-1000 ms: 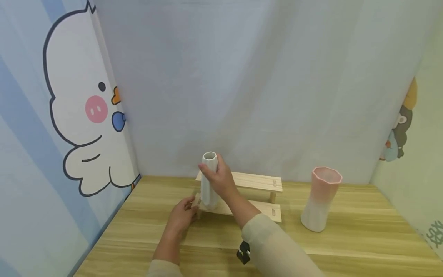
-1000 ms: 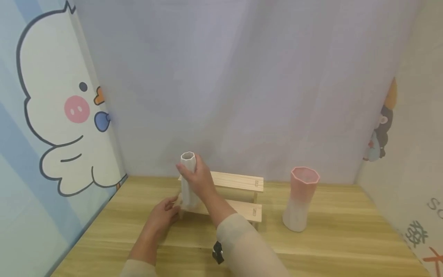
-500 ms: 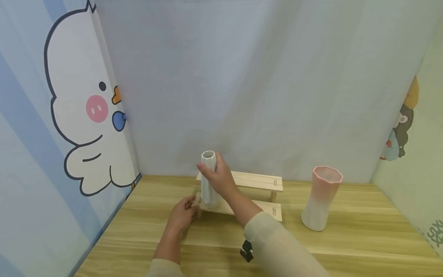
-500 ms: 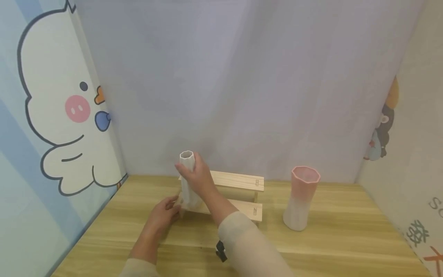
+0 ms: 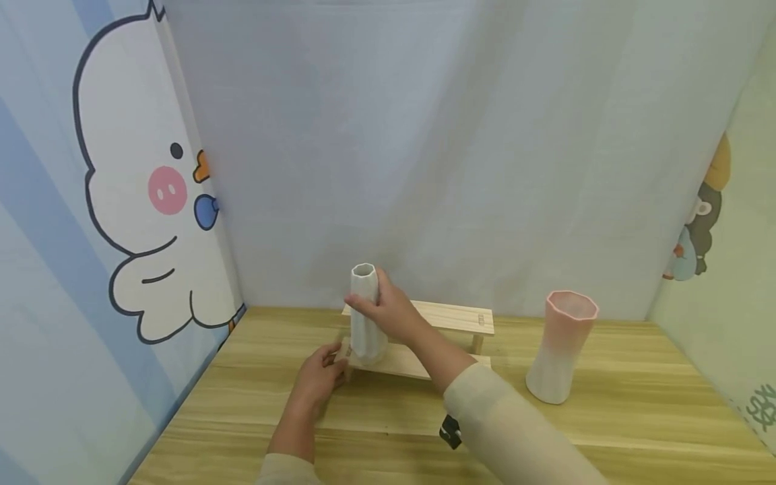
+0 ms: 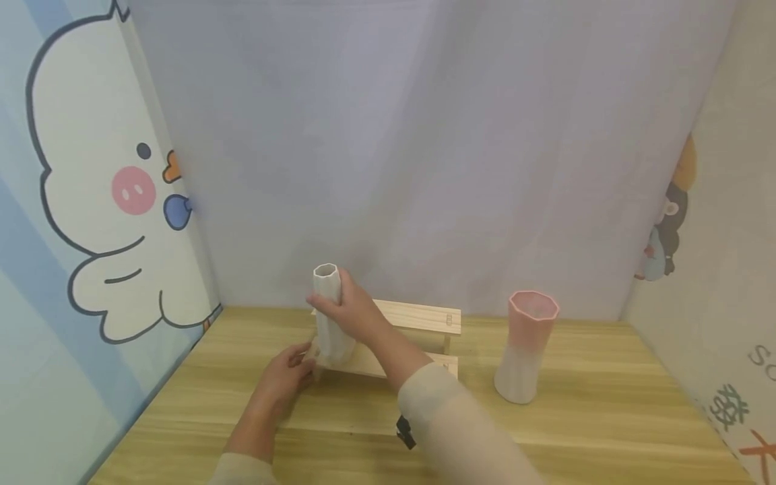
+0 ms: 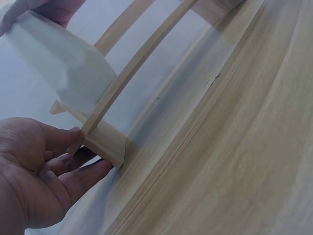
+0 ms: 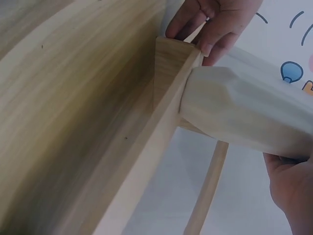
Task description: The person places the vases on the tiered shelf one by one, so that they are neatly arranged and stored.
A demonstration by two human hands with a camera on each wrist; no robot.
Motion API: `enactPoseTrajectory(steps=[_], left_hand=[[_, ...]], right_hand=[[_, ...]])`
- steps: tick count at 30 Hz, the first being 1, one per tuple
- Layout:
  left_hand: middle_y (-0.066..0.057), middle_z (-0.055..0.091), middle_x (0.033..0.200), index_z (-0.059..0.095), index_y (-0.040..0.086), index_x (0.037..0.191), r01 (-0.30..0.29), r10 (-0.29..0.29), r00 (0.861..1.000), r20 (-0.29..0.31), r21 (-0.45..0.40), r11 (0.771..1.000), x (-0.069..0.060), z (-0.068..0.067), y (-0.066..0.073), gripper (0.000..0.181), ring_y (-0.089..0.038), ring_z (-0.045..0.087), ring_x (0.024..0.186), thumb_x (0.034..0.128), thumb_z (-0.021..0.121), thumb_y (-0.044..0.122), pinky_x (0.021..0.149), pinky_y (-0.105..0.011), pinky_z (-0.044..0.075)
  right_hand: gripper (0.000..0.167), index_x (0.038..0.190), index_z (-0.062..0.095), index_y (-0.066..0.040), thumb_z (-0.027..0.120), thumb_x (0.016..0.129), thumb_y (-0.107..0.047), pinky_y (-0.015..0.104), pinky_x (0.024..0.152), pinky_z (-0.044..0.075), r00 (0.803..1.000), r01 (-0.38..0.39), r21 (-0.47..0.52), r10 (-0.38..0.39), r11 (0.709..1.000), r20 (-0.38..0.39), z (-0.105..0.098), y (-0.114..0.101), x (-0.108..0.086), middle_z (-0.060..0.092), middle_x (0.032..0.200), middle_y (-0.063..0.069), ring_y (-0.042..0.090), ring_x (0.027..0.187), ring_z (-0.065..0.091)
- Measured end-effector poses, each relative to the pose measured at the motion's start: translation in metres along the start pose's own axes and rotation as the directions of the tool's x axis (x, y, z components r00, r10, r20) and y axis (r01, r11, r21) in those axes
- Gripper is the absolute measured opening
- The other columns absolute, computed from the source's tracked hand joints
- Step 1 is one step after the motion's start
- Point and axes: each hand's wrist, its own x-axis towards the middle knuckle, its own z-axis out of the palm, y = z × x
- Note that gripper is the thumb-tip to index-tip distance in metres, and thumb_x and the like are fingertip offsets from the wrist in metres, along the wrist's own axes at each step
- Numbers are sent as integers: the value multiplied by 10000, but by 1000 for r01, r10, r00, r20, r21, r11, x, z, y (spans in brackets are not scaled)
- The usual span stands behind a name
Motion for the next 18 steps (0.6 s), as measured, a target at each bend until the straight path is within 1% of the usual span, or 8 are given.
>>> enactPoseTrajectory(steps=[3,6,12,15,18], left_hand=[[-252,544,1373,431,31,1459,2,-2,1000,2,-4,1000,0,-1,-1,485,-364,612,1168,1007,558,154,942,-411,574],[-242,525,1402,435,49,1463,7,-7,1000,4,-2,1000,-1,-1,-2,487,-362,607,1182,1007,561,166,950,-401,571],[-254,460,1460,453,50,1456,4,-4,1000,4,1,1000,-2,-1,-3,488,-377,566,1241,1000,579,168,955,-377,568],[-270,452,1459,450,31,1454,-7,7,1000,6,-4,1000,-2,-2,-3,486,-382,562,1245,1002,575,162,952,-378,568],[-264,467,1449,453,36,1453,-4,4,1000,3,-10,1000,-1,-2,-2,485,-370,577,1229,1002,576,165,945,-375,572]], right_hand=[[750,1460,346,-179,635,893,-576,403,788,592,1000,-14,-22,15,1000,25,-4,-2,0,632,1175,59,215,1002,651],[759,1456,352,-164,637,890,-581,398,802,591,998,-17,-27,19,999,54,-6,-1,1,627,1189,63,216,1016,648],[748,1471,325,-186,649,900,-542,412,830,573,994,-18,8,17,1000,109,-11,2,4,606,1199,60,223,1031,628],[714,1453,346,-195,659,901,-522,411,819,573,995,-6,35,2,999,95,-10,4,6,608,1181,63,227,1016,630],[679,1427,368,-201,662,902,-515,388,788,583,999,11,53,-14,999,52,-6,5,6,618,1152,68,221,989,642]])
